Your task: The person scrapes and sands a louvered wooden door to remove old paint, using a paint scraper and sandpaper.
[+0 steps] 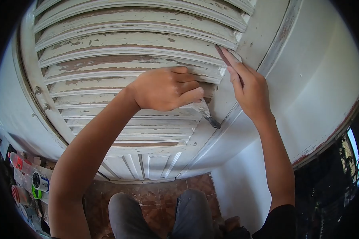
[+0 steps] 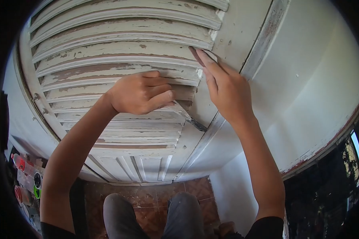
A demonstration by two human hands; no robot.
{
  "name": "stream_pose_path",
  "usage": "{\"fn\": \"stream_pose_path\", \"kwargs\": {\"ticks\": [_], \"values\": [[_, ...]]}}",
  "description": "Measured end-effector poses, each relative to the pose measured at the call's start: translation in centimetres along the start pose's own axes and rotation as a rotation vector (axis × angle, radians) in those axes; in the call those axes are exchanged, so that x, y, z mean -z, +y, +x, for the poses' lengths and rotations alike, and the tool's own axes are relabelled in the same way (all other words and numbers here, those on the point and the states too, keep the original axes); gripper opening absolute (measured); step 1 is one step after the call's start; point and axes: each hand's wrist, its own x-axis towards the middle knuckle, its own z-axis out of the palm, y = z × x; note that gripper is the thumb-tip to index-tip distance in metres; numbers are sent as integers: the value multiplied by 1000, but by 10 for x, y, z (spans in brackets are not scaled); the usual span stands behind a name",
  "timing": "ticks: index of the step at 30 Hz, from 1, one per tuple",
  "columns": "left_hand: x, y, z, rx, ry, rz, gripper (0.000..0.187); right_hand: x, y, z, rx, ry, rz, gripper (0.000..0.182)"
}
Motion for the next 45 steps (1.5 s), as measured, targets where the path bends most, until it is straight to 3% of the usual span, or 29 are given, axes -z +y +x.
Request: {"fn": "stream_pose_path", "kwargs": {"ticks": [4, 6, 9, 13, 15, 19, 25, 29, 31, 37, 45], "values": [[0, 0, -2, 4, -26, 34, 20, 24, 3, -14, -43, 69, 260, 42], [3, 0, 0, 5, -32, 34, 20, 41, -5, -23, -268, 64, 321, 30], [2, 1, 1, 12, -17, 33, 20, 43, -6, -22, -338, 213, 396, 25], [5, 1, 2, 4, -33, 44, 20, 35, 9, -21, -352, 84, 258, 22], [4, 1, 2, 1, -18, 43, 20, 24, 7, -17, -237, 57, 171, 18], [4, 1, 2, 10, -18, 25, 20, 9, 1, -2, -70, 62, -146, 15], [0, 0, 0, 16, -21, 13, 20, 9, -9, 10, 66, 162, -198, 12], [3, 0, 2, 13, -8, 23, 20, -10, 4, 3, 99, 147, -146, 11], [7, 1, 3, 11, -31, -5, 20, -18, 4, 4, 11, 179, 117, 10], [-4, -1, -2, -11, 41, 24, 20, -26, 5, -9, -115, 201, 328, 10], [-8, 1, -1, -7, 27, 23, 20, -17, 0, -8, -211, 122, 345, 10]]}}
